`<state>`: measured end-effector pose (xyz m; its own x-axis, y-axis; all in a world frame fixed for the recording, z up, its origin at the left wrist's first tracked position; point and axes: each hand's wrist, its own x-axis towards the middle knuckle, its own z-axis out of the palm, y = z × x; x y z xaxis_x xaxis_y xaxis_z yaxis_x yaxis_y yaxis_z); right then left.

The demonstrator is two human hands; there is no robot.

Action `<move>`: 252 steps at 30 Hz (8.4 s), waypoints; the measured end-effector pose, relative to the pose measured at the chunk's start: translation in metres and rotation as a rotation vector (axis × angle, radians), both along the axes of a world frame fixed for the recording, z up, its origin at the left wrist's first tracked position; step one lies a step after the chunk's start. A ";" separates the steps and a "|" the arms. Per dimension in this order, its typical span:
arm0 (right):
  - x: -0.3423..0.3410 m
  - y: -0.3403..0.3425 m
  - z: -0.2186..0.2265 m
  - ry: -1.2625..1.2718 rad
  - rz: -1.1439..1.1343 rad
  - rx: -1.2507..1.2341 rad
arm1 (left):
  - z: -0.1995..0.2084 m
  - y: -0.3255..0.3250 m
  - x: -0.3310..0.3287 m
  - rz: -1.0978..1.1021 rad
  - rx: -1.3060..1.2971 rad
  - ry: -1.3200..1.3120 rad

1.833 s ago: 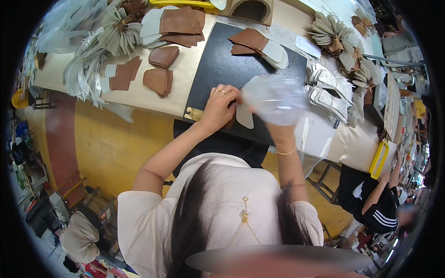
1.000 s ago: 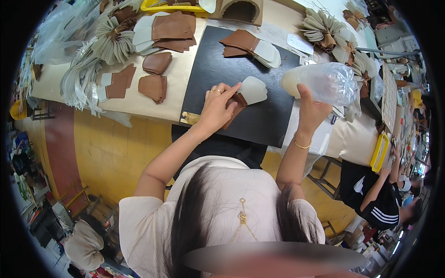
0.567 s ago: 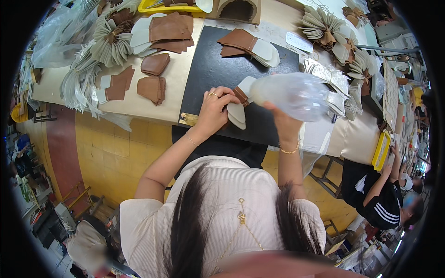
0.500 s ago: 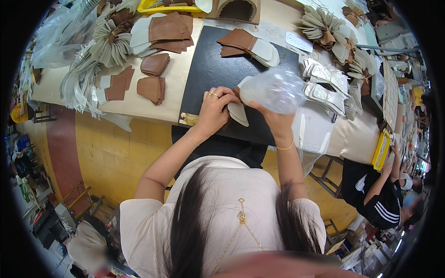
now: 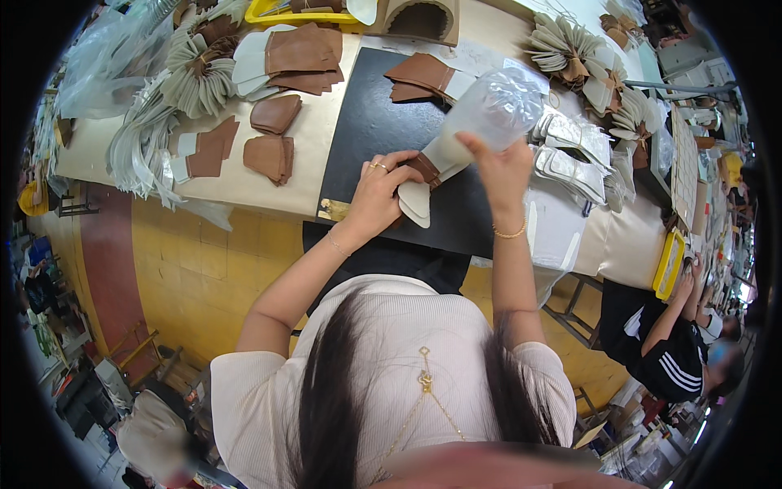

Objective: The person repeatedly picks up small brown and white shoe-shaped parts, applies a liquid from a squeeze bottle to the edges, and presses them together. The person then stacks the assembled units and handles a cardboard roll and additional white parts on the table.

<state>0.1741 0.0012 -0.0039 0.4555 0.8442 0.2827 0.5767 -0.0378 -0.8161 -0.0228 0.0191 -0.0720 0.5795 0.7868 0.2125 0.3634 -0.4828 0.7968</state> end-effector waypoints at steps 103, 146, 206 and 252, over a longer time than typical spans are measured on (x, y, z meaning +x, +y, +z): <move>-0.005 -0.050 -0.003 -0.001 -0.018 0.033 | -0.001 -0.007 0.015 -0.036 0.080 -0.076; -0.008 -0.079 -0.017 0.050 -0.031 0.205 | 0.003 -0.004 0.013 -0.121 0.114 0.019; -0.001 -0.052 -0.011 -0.040 -0.133 0.065 | 0.005 -0.009 0.010 -0.196 0.117 0.046; -0.001 -0.058 -0.024 -0.105 -0.059 0.220 | 0.002 -0.007 0.012 -0.223 0.136 0.094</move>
<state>0.1728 -0.0567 -0.0276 0.4601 0.7298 0.5056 0.6611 0.0985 -0.7438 -0.0104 0.0122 -0.0697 0.7577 0.6051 0.2445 0.3054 -0.6598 0.6866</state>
